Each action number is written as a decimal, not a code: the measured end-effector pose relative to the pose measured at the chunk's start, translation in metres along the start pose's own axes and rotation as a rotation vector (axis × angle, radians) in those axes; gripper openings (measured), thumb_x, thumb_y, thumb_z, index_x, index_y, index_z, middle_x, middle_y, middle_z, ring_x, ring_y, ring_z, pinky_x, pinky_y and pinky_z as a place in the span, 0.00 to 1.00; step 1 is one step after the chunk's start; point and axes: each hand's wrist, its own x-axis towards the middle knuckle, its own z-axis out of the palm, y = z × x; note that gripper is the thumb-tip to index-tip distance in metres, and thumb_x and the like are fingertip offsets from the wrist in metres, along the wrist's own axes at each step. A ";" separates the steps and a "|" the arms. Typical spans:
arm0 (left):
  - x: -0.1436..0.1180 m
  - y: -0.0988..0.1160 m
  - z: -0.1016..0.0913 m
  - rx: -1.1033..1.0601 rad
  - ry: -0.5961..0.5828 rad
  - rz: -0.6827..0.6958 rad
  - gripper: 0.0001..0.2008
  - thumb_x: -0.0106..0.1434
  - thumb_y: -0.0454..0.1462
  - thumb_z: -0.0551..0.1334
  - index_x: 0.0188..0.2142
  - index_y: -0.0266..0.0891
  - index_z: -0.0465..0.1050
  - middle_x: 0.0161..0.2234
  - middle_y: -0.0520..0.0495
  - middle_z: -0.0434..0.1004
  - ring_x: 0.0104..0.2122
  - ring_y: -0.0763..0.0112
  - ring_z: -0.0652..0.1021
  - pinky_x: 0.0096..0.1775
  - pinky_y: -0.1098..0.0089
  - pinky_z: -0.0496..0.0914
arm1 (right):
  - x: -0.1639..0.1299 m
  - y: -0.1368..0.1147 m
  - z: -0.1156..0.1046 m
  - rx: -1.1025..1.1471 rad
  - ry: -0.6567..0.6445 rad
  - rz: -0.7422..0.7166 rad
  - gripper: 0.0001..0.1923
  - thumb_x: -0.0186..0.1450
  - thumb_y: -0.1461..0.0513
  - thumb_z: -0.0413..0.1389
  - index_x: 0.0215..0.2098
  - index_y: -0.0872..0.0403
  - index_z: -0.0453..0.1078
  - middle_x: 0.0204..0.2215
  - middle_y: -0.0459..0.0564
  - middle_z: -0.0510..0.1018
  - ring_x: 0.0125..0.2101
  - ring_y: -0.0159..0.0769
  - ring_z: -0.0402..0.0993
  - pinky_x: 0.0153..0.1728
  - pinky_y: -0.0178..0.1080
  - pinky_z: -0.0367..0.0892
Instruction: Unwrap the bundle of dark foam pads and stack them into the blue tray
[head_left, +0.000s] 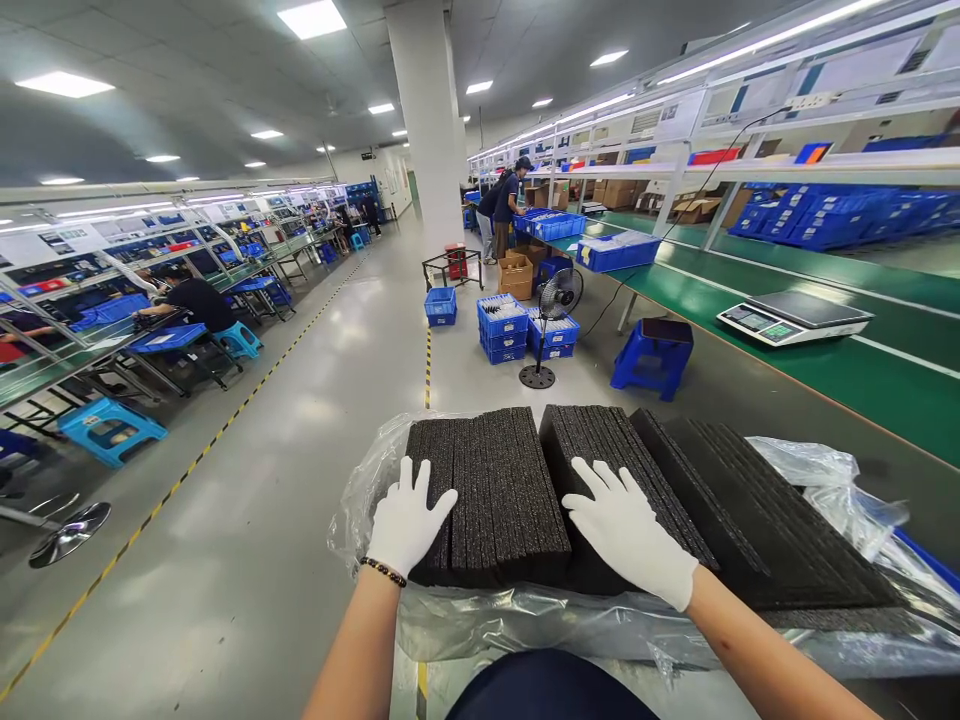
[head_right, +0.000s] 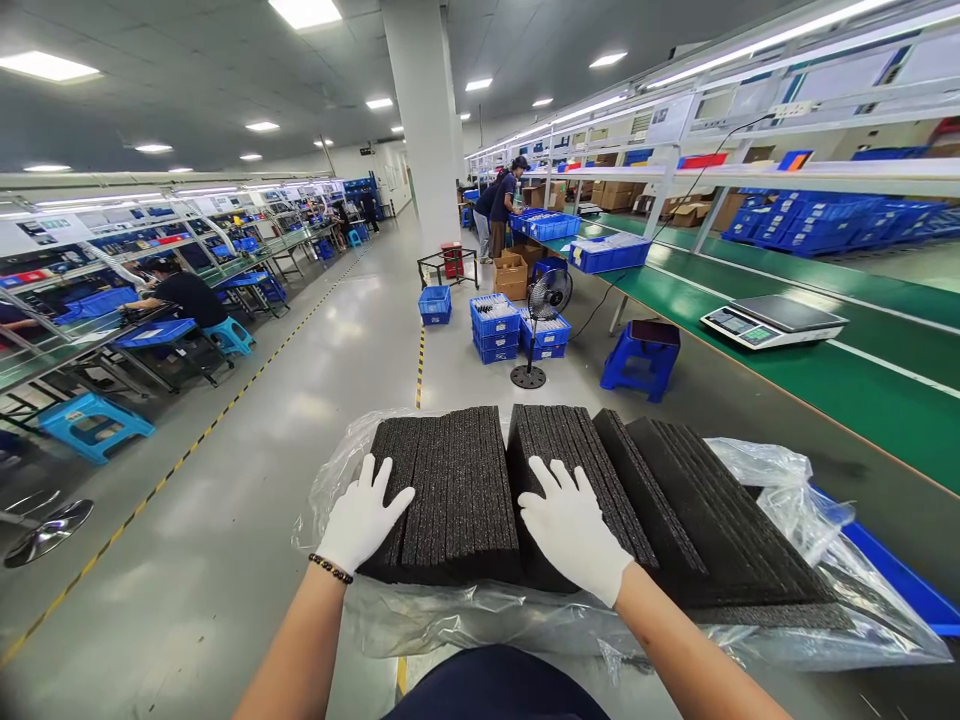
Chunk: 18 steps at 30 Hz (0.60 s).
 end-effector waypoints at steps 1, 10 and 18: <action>0.000 0.000 0.000 0.001 0.000 0.001 0.35 0.67 0.57 0.43 0.66 0.40 0.54 0.68 0.34 0.49 0.52 0.51 0.74 0.49 0.58 0.69 | 0.003 -0.005 -0.003 0.020 -0.023 0.017 0.20 0.70 0.55 0.44 0.41 0.46 0.79 0.60 0.54 0.66 0.58 0.55 0.60 0.57 0.61 0.55; 0.000 0.000 0.001 0.007 0.011 0.010 0.35 0.67 0.56 0.45 0.66 0.40 0.54 0.68 0.33 0.49 0.51 0.51 0.74 0.48 0.58 0.69 | 0.012 -0.015 -0.005 0.049 -0.097 0.068 0.23 0.69 0.49 0.45 0.39 0.47 0.80 0.62 0.54 0.64 0.60 0.59 0.57 0.58 0.63 0.50; 0.000 -0.001 0.002 -0.012 0.000 0.002 0.35 0.67 0.56 0.45 0.66 0.39 0.54 0.68 0.33 0.49 0.51 0.50 0.74 0.49 0.57 0.69 | 0.003 0.001 0.012 -0.049 0.063 -0.005 0.23 0.67 0.63 0.44 0.57 0.51 0.70 0.61 0.60 0.65 0.57 0.55 0.62 0.55 0.59 0.59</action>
